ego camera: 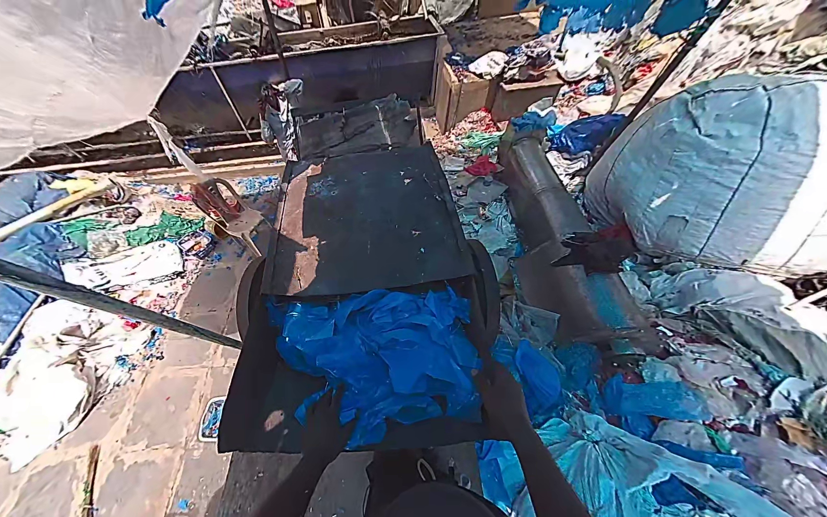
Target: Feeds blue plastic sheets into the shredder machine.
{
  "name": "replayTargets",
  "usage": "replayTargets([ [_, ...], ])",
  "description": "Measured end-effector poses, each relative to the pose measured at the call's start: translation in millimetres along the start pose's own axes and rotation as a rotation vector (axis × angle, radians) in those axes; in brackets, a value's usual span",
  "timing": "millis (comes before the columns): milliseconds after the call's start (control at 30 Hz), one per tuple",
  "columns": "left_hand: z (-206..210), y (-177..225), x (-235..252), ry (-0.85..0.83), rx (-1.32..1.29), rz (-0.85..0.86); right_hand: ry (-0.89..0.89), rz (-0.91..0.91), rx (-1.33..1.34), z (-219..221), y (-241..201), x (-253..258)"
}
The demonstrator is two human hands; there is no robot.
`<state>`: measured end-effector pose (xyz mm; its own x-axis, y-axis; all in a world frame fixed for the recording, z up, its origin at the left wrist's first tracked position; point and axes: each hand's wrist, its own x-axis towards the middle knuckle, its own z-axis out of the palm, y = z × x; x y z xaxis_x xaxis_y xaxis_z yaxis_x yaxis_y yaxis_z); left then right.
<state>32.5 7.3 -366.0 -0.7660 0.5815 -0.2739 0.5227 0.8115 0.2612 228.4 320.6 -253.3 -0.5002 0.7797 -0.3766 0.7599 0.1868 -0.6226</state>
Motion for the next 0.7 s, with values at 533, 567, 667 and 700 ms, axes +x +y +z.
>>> replayTargets([
  [533,22.7,-11.9,8.5,0.031,0.019,-0.015,0.013,0.005,-0.009,1.9,0.5,0.1],
  [567,23.2,-11.7,8.5,0.032,0.015,-0.016,0.016,0.002,-0.01,2.2,1.6,0.4],
  [667,22.5,-12.3,8.7,0.025,0.013,-0.016,0.019,0.008,-0.01,2.4,0.0,-0.4],
  [700,22.8,-12.6,8.9,0.03,0.01,-0.015,0.014,0.009,-0.01,2.2,-0.7,-0.3],
])
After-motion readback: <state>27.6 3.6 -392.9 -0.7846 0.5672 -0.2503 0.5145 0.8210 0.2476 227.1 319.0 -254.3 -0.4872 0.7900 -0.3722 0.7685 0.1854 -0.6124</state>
